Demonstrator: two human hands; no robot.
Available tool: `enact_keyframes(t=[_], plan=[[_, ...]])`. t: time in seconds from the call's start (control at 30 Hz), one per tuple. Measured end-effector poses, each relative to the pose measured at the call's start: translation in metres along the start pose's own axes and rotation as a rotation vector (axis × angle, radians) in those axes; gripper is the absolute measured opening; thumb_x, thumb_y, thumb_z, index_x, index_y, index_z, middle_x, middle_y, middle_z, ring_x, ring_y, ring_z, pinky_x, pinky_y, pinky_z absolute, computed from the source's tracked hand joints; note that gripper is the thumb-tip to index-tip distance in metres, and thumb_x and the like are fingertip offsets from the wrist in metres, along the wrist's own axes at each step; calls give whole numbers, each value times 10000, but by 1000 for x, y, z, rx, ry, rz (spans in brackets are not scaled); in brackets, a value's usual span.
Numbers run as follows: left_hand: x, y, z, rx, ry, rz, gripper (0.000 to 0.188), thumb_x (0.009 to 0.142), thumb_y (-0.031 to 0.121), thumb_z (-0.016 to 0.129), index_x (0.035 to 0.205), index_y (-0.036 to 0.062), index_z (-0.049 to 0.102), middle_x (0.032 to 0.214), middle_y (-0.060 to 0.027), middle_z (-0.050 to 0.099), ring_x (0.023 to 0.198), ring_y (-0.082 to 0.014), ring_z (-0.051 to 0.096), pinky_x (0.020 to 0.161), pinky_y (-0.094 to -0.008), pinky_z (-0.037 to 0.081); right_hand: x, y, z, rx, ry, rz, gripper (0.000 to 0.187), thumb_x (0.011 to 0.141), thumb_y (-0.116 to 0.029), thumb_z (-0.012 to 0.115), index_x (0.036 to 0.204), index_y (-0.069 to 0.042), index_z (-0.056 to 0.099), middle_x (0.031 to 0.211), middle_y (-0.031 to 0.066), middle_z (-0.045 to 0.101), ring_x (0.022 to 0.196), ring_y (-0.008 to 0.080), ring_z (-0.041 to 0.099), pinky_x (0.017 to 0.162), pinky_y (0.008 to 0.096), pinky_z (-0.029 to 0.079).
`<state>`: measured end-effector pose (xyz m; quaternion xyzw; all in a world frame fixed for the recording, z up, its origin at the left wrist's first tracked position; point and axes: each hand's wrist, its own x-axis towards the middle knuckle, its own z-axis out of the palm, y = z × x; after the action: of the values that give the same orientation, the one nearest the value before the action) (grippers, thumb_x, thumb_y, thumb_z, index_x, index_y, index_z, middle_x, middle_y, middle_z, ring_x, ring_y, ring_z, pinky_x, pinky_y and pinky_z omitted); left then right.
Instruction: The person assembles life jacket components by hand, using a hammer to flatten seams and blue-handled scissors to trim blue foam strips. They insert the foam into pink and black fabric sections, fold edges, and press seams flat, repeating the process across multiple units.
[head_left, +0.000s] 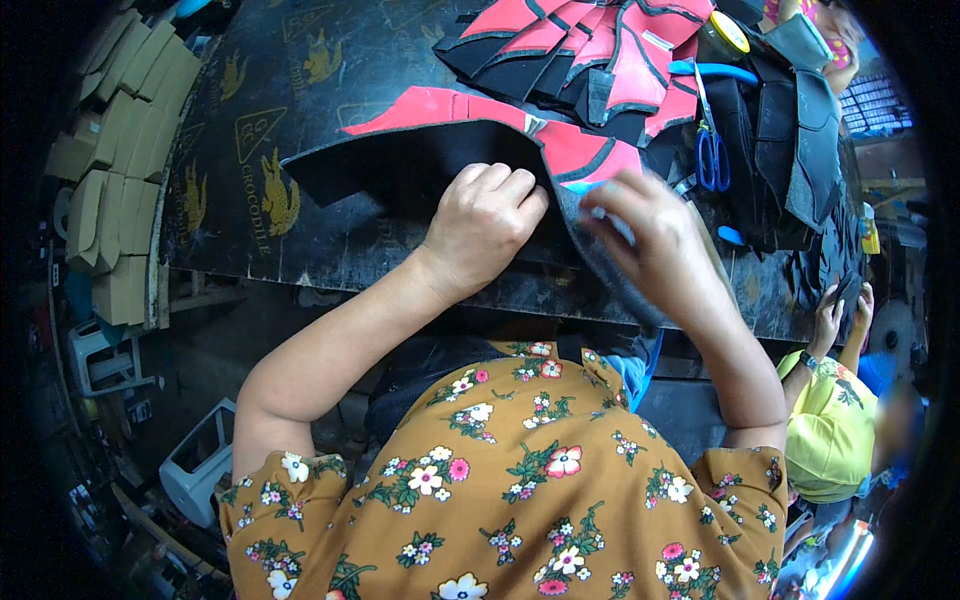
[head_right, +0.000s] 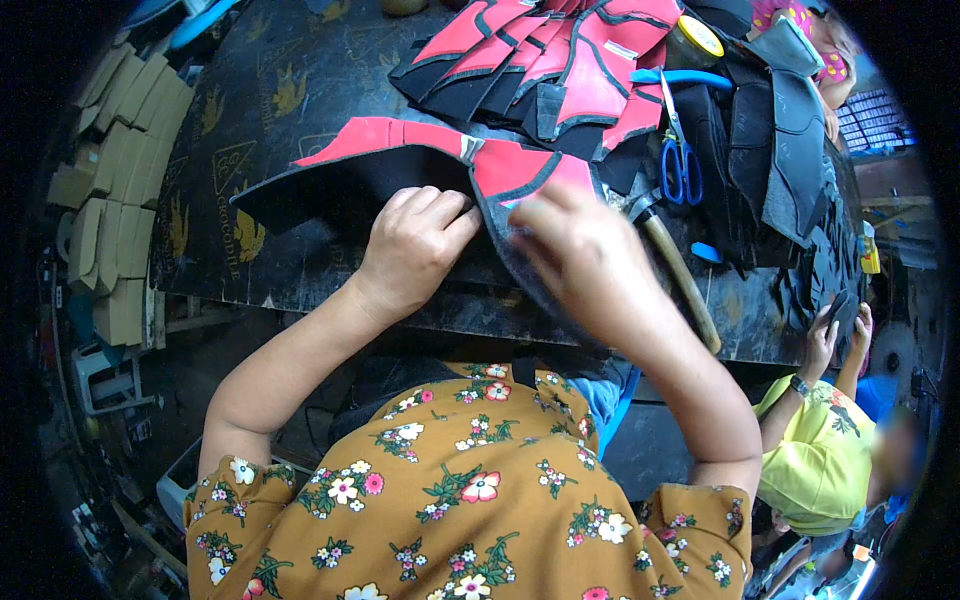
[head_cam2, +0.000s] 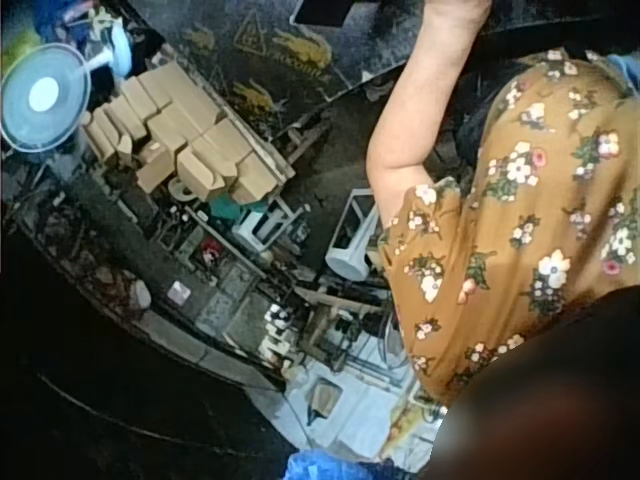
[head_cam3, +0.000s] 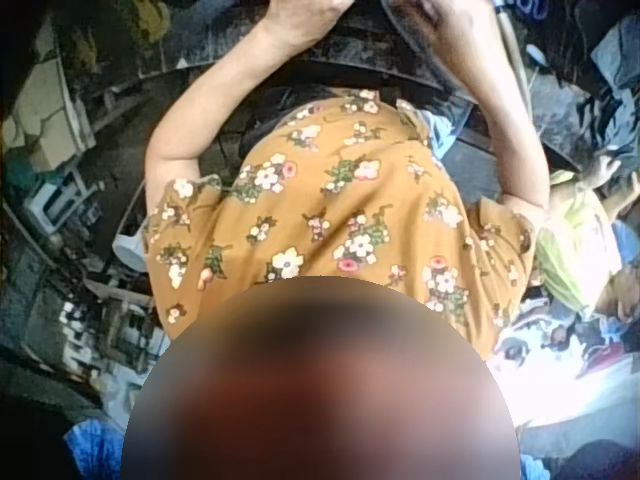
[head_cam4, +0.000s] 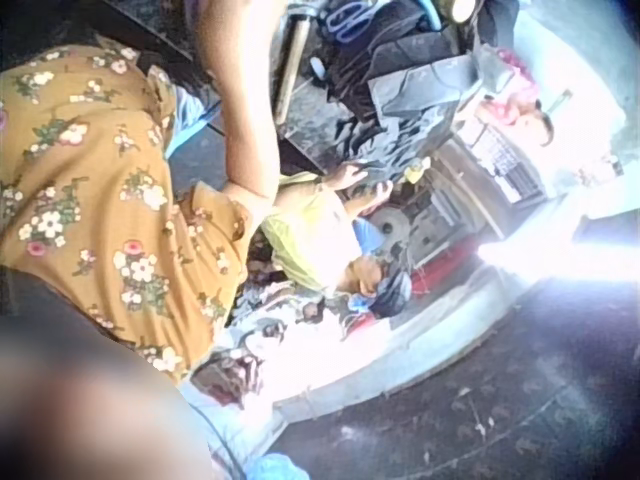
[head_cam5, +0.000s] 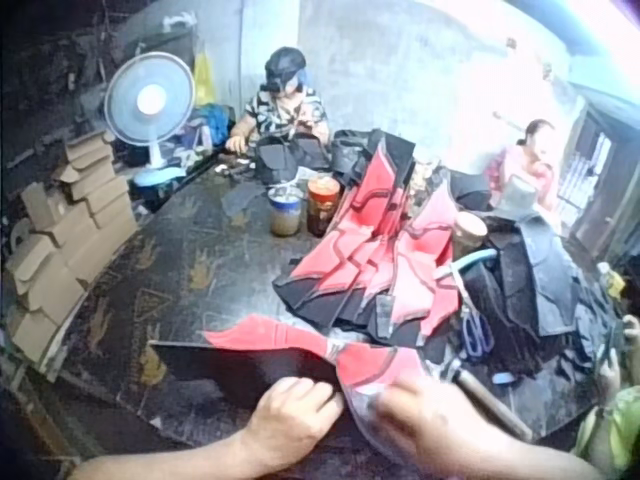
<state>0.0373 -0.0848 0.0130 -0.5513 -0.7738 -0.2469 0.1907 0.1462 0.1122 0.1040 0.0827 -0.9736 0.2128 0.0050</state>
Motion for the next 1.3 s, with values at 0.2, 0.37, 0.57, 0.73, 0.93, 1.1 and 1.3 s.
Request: enact_keyframes(t=[0.2, 0.37, 0.57, 0.73, 0.93, 1.1, 1.3], plan=[[0, 1, -4, 3, -33, -12, 197, 824, 126, 636, 990, 62, 718, 896, -56, 608, 856, -245, 629, 792, -391, 514, 25, 36, 12, -43, 23, -152, 313, 826, -27, 794, 1129, -13, 720, 1127, 158, 673, 1035, 370, 645, 905, 434, 533], [2, 1, -5, 23, -58, -9, 192, 825, 131, 636, 985, 63, 716, 903, -54, 609, 858, -243, 628, 795, -392, 510, 30, 46, 14, 148, -86, -85, 310, 832, -72, 807, 1119, 1, 713, 1086, 173, 676, 1048, 387, 649, 929, 448, 530], [3, 2, -6, 46, -82, -18, 191, 830, 134, 638, 992, 73, 719, 914, -47, 613, 869, -235, 624, 808, -389, 499, 34, 56, 12, 152, -102, -124, 243, 876, -64, 762, 1093, 31, 707, 1051, 206, 679, 1036, 402, 661, 923, 456, 536], [3, 3, -6, 48, -80, -18, 196, 834, 134, 640, 1003, 83, 726, 917, -39, 615, 871, -229, 623, 807, -388, 494, 29, 55, 15, 186, -40, -172, 230, 863, -14, 715, 1088, 32, 701, 1045, 205, 680, 1055, 423, 655, 931, 467, 536], [6, 3, -3, 84, -16, 13, 56, 802, 133, 652, 845, 105, 676, 844, -33, 562, 835, -211, 600, 768, -367, 480, 35, 58, 21, 88, 1, -264, 278, 793, -12, 709, 1069, 13, 685, 999, 208, 682, 1006, 430, 664, 904, 492, 534], [7, 4, -7, 76, -93, -21, 147, 849, 128, 652, 977, 112, 722, 867, -36, 571, 859, -230, 608, 769, -396, 470, 30, 54, 25, -10, -70, -206, 240, 797, -25, 703, 1031, 23, 690, 994, 220, 706, 1003, 427, 684, 891, 492, 547], [11, 7, -11, 83, -148, -31, 151, 847, 116, 645, 977, 112, 721, 885, -40, 591, 886, -232, 620, 767, -394, 465, 37, 42, 6, 71, -168, -53, 196, 843, -68, 699, 1006, 37, 730, 951, 241, 744, 937, 418, 727, 847, 472, 575]])
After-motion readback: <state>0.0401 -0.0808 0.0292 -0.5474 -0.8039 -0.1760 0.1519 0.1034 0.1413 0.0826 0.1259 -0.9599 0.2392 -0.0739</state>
